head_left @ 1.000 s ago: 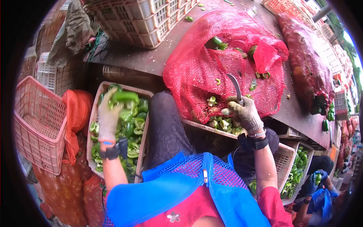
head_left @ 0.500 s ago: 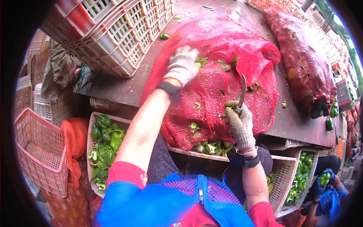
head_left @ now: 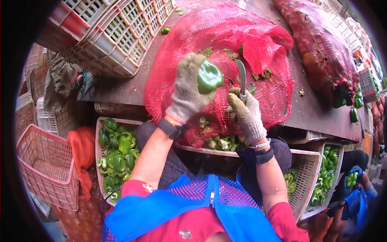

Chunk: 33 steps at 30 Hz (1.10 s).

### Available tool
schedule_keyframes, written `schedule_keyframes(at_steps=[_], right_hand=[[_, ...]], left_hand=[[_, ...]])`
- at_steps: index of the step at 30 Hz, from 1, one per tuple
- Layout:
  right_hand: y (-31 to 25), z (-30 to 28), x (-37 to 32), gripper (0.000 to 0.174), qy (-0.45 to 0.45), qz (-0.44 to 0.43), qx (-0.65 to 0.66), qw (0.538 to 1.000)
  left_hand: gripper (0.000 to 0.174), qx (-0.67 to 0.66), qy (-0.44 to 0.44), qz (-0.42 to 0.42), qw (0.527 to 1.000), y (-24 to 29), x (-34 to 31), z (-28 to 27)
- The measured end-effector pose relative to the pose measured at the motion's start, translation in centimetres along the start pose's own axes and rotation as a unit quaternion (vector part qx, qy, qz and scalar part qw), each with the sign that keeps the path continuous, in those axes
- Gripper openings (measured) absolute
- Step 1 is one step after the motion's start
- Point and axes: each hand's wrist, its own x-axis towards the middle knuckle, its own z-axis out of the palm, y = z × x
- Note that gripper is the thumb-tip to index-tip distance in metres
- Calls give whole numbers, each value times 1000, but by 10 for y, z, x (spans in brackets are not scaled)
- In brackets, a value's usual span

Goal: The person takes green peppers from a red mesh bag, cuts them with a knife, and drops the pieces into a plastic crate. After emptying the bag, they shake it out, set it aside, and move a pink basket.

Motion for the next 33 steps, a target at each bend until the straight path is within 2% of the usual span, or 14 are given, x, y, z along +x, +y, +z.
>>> schedule_keyframes(at_steps=[3,5,7,8,10,13,17,20,23,24,27,28,31,33], right_hand=[[15,13,1,37,-31,31,64,997],[56,19,14,44,-3,-111,-74,991],[56,19,10,42,-7,-59,-91,994],[61,21,9,41,-1,-96,-125,988],[66,24,5,39,14,-171,-191,967],[54,24,-7,38,-18,-82,-199,976],[62,21,-7,42,-3,-65,-187,980],[59,31,1,39,35,-209,-190,959],[16,32,-2,36,-76,94,-2,993],[4,35,-7,31,-87,113,55,988],[-10,41,-13,33,-139,191,276,932],[-8,50,-12,32,-108,165,309,931],[0,28,-1,34,-197,151,261,933],[6,24,4,32,-161,155,294,929]], left_hand=[[109,24,-40,11,999,11,-53,15],[115,-3,-147,-110,983,15,-69,13],[116,-117,-181,-295,931,23,-77,-1],[111,-150,-157,-258,941,13,-84,2],[104,-175,-159,-289,928,13,-79,-7],[86,-143,-129,-289,938,11,-81,-7],[67,-175,-75,-309,932,5,-86,3],[57,-212,-65,-333,916,3,-79,5],[52,-445,-27,-444,777,8,-67,-4],[51,-480,-18,-420,770,9,-67,-6],[55,-441,-87,-363,816,4,-54,-30],[58,-434,-101,-345,826,1,-54,-33],[72,-414,-150,-288,850,-3,-53,-35],[82,-363,-166,-308,864,-3,-52,-27]])
